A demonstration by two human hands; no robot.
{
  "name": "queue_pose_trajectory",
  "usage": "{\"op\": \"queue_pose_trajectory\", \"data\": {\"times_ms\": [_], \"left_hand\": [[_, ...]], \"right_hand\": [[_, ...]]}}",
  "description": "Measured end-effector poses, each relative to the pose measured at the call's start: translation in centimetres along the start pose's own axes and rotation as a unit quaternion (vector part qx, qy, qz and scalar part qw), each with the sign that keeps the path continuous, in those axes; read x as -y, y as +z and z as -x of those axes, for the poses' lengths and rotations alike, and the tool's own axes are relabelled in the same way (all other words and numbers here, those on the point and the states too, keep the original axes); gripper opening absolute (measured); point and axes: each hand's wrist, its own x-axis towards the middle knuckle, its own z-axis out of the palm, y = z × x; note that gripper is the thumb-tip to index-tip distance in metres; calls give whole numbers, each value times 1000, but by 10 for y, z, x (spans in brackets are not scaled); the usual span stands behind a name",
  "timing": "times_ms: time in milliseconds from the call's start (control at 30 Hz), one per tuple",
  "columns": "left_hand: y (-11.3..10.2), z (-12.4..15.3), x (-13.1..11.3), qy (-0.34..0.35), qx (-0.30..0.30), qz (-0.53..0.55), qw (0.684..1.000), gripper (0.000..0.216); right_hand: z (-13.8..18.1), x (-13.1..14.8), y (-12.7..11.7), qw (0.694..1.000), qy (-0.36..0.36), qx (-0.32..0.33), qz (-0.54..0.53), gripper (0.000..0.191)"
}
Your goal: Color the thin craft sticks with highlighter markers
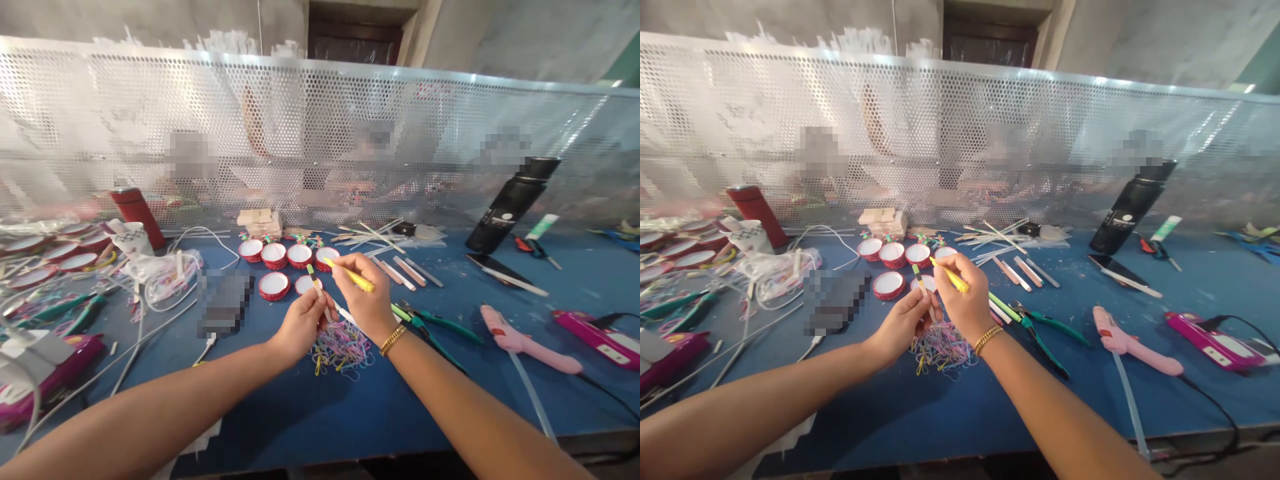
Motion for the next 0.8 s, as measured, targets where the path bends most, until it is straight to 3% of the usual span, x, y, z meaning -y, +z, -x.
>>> {"op": "queue_pose_trajectory", "data": {"times_ms": [200,500,800], "left_hand": [[-2,0,0,-29,2,4,1000,37],[-2,-1,4,-30,9,7,999,39],[0,-1,3,-27,12,11,999,37]], "right_hand": [[13,-10,5,997,31,-67,-29,13],[25,7,1,999,9,-11,-34,25],[25,3,4,994,54,43,-82,25]]}}
